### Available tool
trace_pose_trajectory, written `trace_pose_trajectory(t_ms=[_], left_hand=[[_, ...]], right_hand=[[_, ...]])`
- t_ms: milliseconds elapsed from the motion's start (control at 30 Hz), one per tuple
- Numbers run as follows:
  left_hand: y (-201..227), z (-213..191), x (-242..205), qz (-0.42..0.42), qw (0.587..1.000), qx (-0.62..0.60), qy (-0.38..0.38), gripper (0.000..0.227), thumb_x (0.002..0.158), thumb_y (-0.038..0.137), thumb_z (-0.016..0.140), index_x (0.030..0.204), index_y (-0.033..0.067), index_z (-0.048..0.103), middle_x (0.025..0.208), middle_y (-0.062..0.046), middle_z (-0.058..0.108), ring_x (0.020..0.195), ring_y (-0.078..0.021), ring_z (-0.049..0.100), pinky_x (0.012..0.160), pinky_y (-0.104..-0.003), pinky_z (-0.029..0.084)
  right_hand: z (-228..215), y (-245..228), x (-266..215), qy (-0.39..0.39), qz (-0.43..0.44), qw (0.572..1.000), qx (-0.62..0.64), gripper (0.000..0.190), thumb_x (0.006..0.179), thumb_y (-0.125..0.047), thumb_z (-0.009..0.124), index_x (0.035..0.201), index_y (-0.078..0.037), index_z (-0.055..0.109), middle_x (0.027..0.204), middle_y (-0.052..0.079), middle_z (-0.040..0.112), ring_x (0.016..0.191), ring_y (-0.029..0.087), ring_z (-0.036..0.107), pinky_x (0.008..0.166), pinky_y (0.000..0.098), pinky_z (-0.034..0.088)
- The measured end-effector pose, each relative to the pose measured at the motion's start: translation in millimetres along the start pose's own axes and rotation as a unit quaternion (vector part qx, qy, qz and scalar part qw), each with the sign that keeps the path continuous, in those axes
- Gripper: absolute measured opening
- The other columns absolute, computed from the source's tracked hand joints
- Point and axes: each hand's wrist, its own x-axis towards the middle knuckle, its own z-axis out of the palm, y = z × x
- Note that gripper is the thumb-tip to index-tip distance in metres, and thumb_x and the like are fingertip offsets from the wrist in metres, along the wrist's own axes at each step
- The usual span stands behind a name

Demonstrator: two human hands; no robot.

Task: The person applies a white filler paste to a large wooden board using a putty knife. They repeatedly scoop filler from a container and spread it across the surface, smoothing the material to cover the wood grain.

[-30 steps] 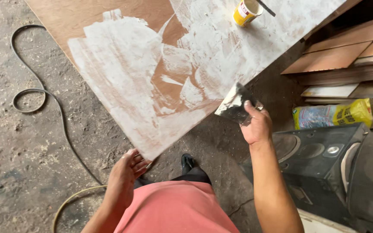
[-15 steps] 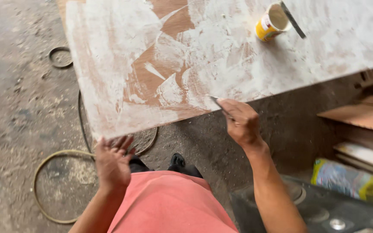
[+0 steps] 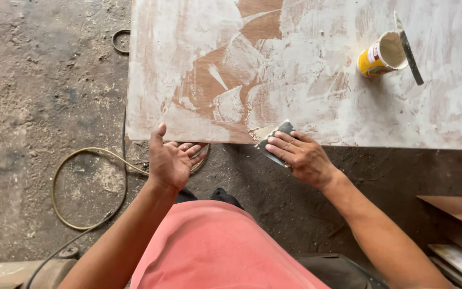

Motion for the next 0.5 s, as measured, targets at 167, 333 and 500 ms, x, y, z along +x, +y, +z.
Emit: trace_pose_trajectory(t_ms=[167, 333, 500], left_hand=[[-9.1, -11.0, 5.9, 0.015, 1.000, 0.020, 0.007, 0.104, 0.089, 0.061, 0.045, 0.156, -0.0072, 0.004, 0.157, -0.038, 0.028, 0.145, -0.0493, 0.040, 0.119, -0.062, 0.019], [-18.6, -14.9, 10.7, 0.027, 0.999, 0.018, -0.022, 0.100, 0.086, 0.061, 0.047, 0.158, -0.0015, 0.018, 0.156, -0.029, 0.042, 0.143, -0.0442, 0.045, 0.117, -0.064, 0.019], [-18.3, -15.8, 10.2, 0.039, 0.999, 0.015, -0.018, 0.101, 0.087, 0.061, 0.047, 0.156, -0.0055, 0.013, 0.158, -0.033, 0.033, 0.144, -0.0445, 0.042, 0.118, -0.062, 0.019]], right_hand=[[-23.4, 10.3, -6.5, -0.068, -0.023, 0.997, -0.024, 0.047, 0.082, -0.010, 0.067, 0.128, -0.017, 0.069, 0.131, 0.002, 0.070, 0.126, 0.018, 0.062, 0.110, 0.0435, 0.041], [-42.1, 27.4, 43.5, -0.118, 0.019, 0.993, -0.018, 0.033, 0.095, -0.010, 0.065, 0.125, -0.024, 0.072, 0.127, -0.004, 0.073, 0.113, 0.012, 0.068, 0.113, 0.0412, 0.043], [-26.7, 8.8, 98.0, -0.170, 0.028, 0.984, 0.039, 0.033, 0.095, -0.015, 0.063, 0.125, -0.021, 0.071, 0.126, -0.002, 0.072, 0.112, 0.017, 0.067, 0.105, 0.0390, 0.045]])
